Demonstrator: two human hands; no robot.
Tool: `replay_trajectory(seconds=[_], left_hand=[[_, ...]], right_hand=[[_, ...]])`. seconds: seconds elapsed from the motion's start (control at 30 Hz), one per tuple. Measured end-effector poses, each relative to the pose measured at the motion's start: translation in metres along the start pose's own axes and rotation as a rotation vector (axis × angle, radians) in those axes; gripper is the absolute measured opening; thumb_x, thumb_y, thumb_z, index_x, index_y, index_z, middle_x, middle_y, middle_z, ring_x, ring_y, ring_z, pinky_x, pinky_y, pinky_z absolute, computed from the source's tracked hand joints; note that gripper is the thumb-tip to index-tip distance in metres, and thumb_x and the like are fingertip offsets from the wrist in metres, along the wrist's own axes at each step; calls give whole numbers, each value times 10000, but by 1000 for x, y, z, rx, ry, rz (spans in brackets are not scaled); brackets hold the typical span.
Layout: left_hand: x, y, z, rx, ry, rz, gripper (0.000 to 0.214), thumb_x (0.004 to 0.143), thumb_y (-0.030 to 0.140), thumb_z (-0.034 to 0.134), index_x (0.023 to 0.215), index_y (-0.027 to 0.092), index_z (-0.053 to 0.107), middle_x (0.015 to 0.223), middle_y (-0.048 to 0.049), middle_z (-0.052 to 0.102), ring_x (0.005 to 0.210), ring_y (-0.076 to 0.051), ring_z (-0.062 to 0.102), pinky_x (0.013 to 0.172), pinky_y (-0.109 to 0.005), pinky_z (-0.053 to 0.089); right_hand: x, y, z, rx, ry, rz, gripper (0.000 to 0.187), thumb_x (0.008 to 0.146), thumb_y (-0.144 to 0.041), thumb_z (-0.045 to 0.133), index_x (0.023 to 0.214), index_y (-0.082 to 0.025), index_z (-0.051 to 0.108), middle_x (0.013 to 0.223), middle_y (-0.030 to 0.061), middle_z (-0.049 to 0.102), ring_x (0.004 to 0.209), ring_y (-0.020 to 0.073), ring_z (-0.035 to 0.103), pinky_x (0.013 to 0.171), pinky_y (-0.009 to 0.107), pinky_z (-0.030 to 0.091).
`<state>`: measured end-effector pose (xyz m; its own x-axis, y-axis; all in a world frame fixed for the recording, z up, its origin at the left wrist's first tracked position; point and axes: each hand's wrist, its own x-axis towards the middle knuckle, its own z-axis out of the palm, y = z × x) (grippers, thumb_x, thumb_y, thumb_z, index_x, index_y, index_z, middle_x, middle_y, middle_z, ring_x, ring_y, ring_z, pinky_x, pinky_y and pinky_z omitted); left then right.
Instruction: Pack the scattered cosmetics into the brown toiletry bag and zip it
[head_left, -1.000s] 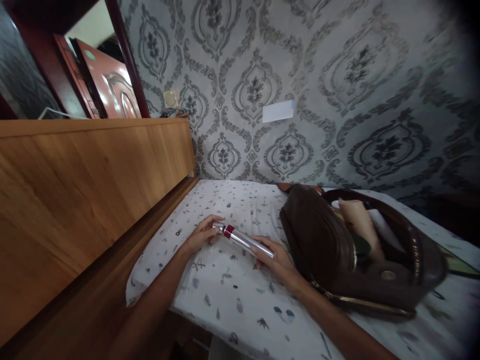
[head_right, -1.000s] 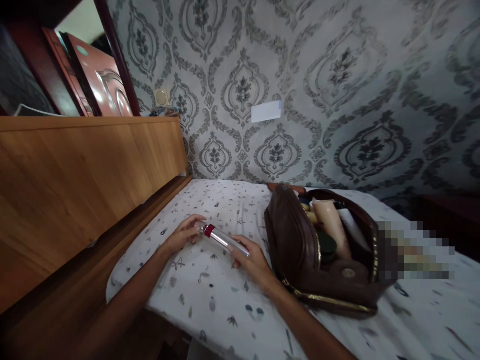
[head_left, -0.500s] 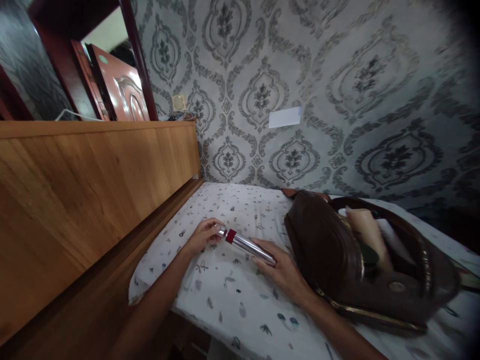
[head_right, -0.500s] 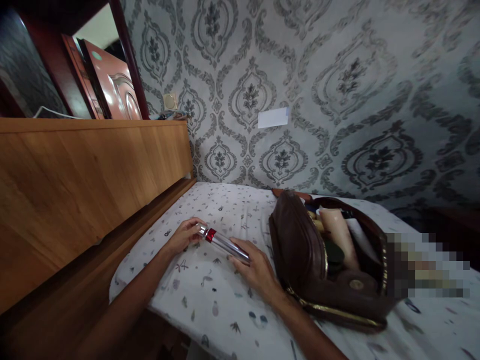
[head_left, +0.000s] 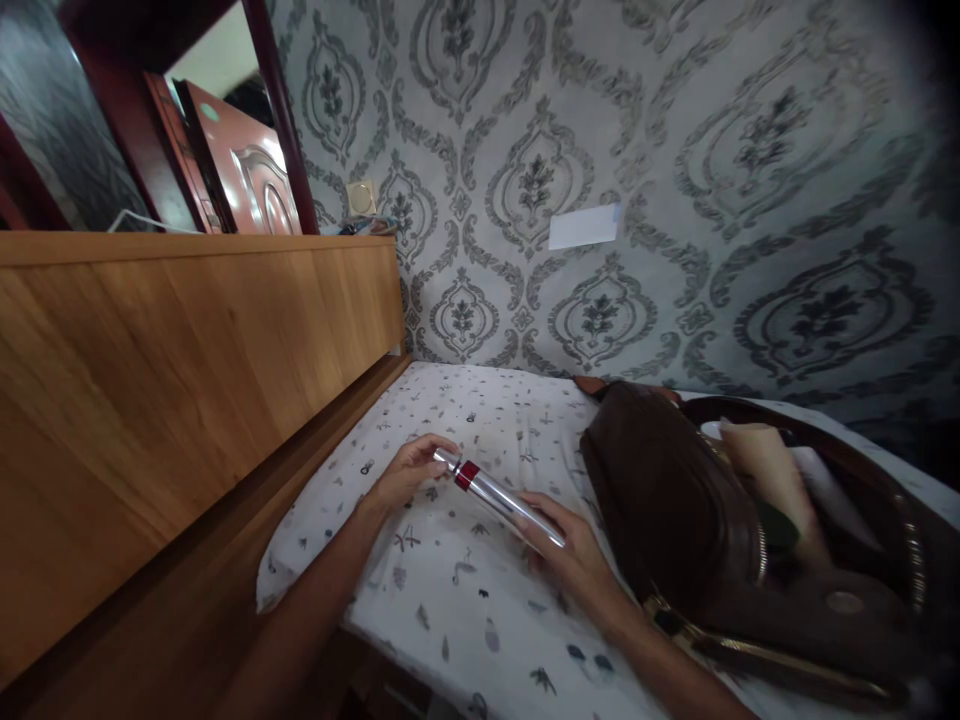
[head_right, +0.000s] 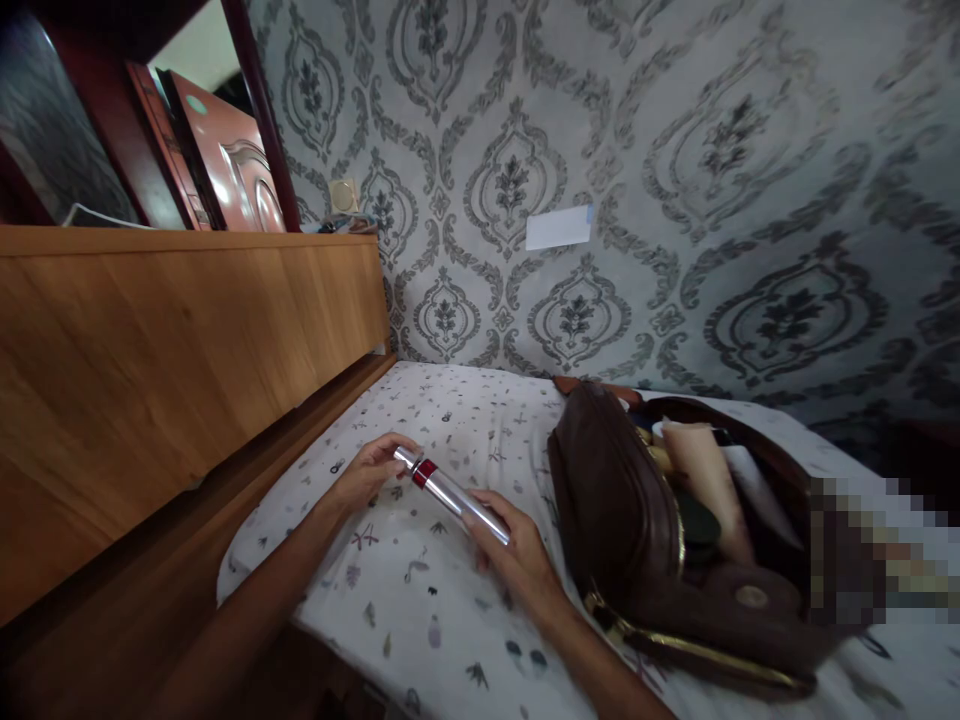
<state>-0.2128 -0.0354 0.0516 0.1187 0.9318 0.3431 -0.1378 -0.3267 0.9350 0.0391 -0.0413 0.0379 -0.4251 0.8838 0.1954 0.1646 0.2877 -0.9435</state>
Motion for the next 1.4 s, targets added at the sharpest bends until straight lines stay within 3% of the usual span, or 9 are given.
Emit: replay_trajectory(seconds=[0.17, 0.3, 0.6, 0.7, 0.8, 0.97, 1.07, 1.23, 1.4], left_hand=[[-1, 4, 5, -22, 22, -24, 453, 736, 464, 751, 1066, 164, 673, 1111, -115, 650, 841, -175, 595, 668, -238, 472], [2, -4, 5, -37, 93, -85, 461, 780, 538, 685, 1008, 138, 662, 1031, -125, 695, 734, -163, 626, 596, -234, 470], [0, 2, 5, -212, 7, -30, 465, 733, 363, 789, 1130, 162, 652, 1236, -156, 651, 1216, -282, 561, 982, -359, 429], [1, 7, 7, -110, 77, -84, 396, 760, 425, 749, 1042, 160, 660, 1121, -120, 672, 1015, -232, 644, 789, -297, 502], [2, 13, 9, 77, 124, -146, 400, 782, 534, 680, 870, 146, 633, 724, -18, 627, 573, -113, 576, 487, -209, 410], [-1, 31, 14, 265, 107, -108, 456, 828, 598, 576, 733, 152, 566, 498, 51, 461, 403, -70, 418, 398, -202, 293], [-6, 45, 18, 253, 81, -54, 387, 832, 519, 619, 837, 131, 625, 586, 30, 521, 483, -74, 459, 456, -196, 327], [-18, 69, 29, 151, -159, -2, 328, 771, 320, 749, 1047, 154, 683, 1060, -90, 656, 948, -184, 602, 830, -278, 463], [-27, 78, 53, -3, -196, -63, 445, 798, 396, 719, 1189, 223, 599, 1305, -125, 570, 1043, -234, 604, 775, -313, 519]], right_hand=[[2, -6, 1, 194, -17, 154, 606, 731, -656, 623, 1099, -176, 653, 682, 12, 596, 478, 143, 516, 438, 259, 384], [2, -3, 1, 186, -21, 147, 634, 705, -674, 635, 1104, -182, 658, 687, 17, 594, 486, 147, 510, 442, 267, 387], [1, 0, 1, 193, -67, 140, 600, 732, -657, 631, 1091, -177, 667, 680, 16, 606, 487, 138, 513, 436, 248, 368], [1, 1, 1, 213, -24, 96, 582, 743, -638, 633, 1095, -176, 663, 693, 10, 595, 503, 140, 522, 473, 262, 415], [1, 1, 1, 164, 0, 24, 539, 755, -599, 633, 1086, -175, 665, 727, 19, 613, 531, 155, 548, 526, 287, 464], [-6, -15, 0, -4, 68, -96, 496, 731, -517, 668, 1102, -188, 672, 929, 80, 700, 760, 237, 642, 667, 332, 527], [-17, -28, -3, 4, 101, -103, 471, 723, -512, 683, 1075, -199, 685, 957, 78, 713, 824, 245, 650, 689, 320, 521], [-47, -38, -11, 365, 60, 245, 621, 675, -642, 697, 1076, -170, 658, 653, 30, 667, 454, 123, 503, 423, 223, 328], [-84, -37, -11, 585, 154, 329, 612, 642, -607, 774, 1074, -191, 651, 690, 47, 702, 498, 106, 524, 491, 216, 384]])
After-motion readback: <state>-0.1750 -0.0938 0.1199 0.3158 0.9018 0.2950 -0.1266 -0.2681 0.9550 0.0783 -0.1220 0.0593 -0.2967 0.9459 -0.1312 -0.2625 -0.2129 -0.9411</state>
